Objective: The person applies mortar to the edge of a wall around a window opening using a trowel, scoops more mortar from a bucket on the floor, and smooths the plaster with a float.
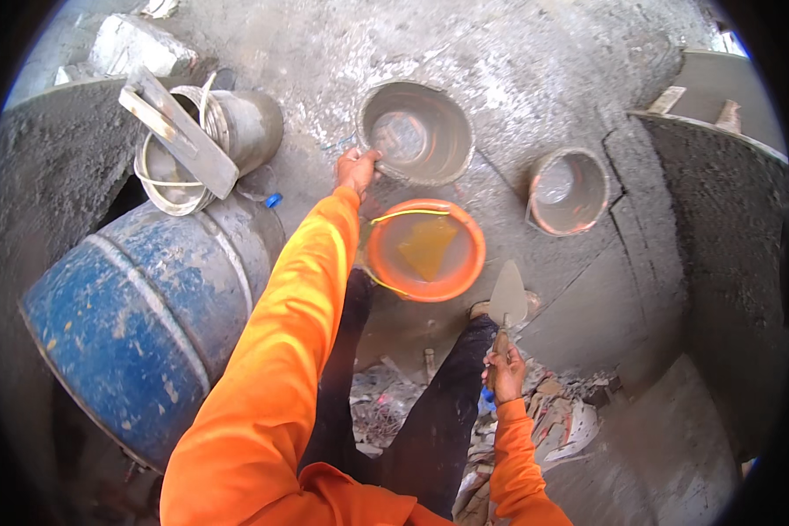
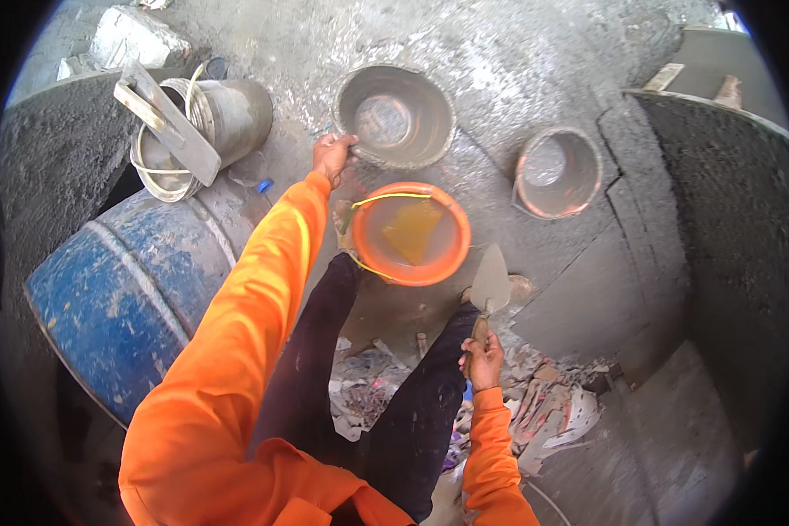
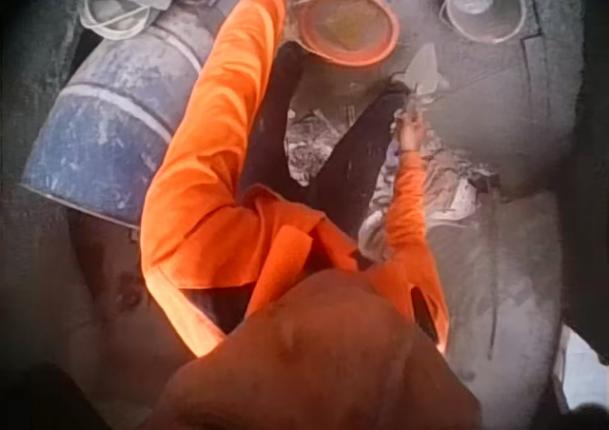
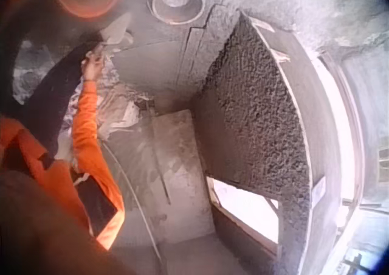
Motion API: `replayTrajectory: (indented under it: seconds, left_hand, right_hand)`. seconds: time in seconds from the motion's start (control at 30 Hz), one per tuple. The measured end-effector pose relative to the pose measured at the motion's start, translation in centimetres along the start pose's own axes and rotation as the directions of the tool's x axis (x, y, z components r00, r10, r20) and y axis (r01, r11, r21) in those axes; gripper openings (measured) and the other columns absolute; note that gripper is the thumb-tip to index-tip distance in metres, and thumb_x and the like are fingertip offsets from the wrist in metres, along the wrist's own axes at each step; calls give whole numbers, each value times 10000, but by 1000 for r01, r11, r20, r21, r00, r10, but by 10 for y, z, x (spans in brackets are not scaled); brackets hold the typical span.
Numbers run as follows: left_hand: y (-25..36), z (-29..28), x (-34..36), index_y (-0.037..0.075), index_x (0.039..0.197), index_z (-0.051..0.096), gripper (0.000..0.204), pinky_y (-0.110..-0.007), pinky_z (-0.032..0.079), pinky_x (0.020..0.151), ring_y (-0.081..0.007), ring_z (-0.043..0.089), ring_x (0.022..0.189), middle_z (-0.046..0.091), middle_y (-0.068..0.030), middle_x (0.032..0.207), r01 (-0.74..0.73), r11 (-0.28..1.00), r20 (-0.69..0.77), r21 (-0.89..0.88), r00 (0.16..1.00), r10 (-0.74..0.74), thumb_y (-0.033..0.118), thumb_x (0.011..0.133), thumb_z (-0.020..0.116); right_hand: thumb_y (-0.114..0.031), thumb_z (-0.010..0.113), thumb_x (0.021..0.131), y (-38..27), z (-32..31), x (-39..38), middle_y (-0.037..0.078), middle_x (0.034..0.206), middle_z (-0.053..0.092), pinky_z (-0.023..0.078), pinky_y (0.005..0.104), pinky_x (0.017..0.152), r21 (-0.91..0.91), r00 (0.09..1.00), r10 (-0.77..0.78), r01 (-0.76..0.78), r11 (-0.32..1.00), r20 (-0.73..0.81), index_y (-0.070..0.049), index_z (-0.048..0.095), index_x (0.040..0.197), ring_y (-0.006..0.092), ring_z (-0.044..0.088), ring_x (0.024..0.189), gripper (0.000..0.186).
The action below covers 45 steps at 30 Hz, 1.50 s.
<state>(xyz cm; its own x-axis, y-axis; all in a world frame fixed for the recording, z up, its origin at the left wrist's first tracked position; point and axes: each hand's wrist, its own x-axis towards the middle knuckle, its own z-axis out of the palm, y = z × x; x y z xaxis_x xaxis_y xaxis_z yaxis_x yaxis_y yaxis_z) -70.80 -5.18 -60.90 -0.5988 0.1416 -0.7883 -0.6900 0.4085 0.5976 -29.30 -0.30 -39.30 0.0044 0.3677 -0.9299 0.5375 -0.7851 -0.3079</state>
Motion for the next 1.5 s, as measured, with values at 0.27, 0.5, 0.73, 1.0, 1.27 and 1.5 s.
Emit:
replayTrajectory:
  seconds: [0.27,0.5,0.73,1.0,1.27,1.5]
  left_hand:
    - [-54,-96,1,8,1085,613,345,-300,498,720,-184,617,787,653,-90,980,-193,912,135,361,979,154,136,773,684]
    - [81,-173,-93,27,949,603,286,-334,464,781,-242,582,832,618,-117,907,-512,563,-278,649,530,802,198,749,715]
    - [136,-341,90,-96,1078,537,612,-443,429,887,-383,545,990,579,-267,1026,-25,649,-565,760,469,679,404,751,671]
    - [212,-354,127,-163,974,588,491,-352,508,706,-267,632,765,634,-189,924,-69,914,-619,400,715,325,187,660,730]
    - [221,-319,-3,-72,888,620,347,-330,479,690,-188,588,712,621,-119,792,-300,716,-341,631,722,602,224,717,680]
    - [213,-204,-186,-36,1078,517,437,-361,435,797,-252,539,897,560,-141,996,-557,79,312,827,571,760,132,723,709]
  right_hand:
    - [-49,554,769,26,74,-13,52,717,574,423,253,379,-106,989,87,-74,992,122,-55,491,1114,126,514,430,351]
    - [-40,579,777,24,51,-20,29,675,543,393,247,348,-109,993,-32,44,993,115,-50,492,1099,113,491,398,334]
    - [-5,574,765,47,6,-35,17,704,542,411,237,407,-170,998,-64,59,984,-23,-33,518,1076,87,491,443,318]
    - [-85,620,759,82,33,-9,59,760,573,446,270,521,-353,958,-271,288,890,97,-28,555,1096,108,549,580,348]
    - [-221,601,776,77,106,39,165,738,617,493,365,597,-458,991,-107,58,887,-81,32,561,1038,263,619,615,367]
    - [-290,600,791,78,95,81,213,753,641,520,399,611,-513,998,65,-50,857,10,48,620,887,305,655,630,352]
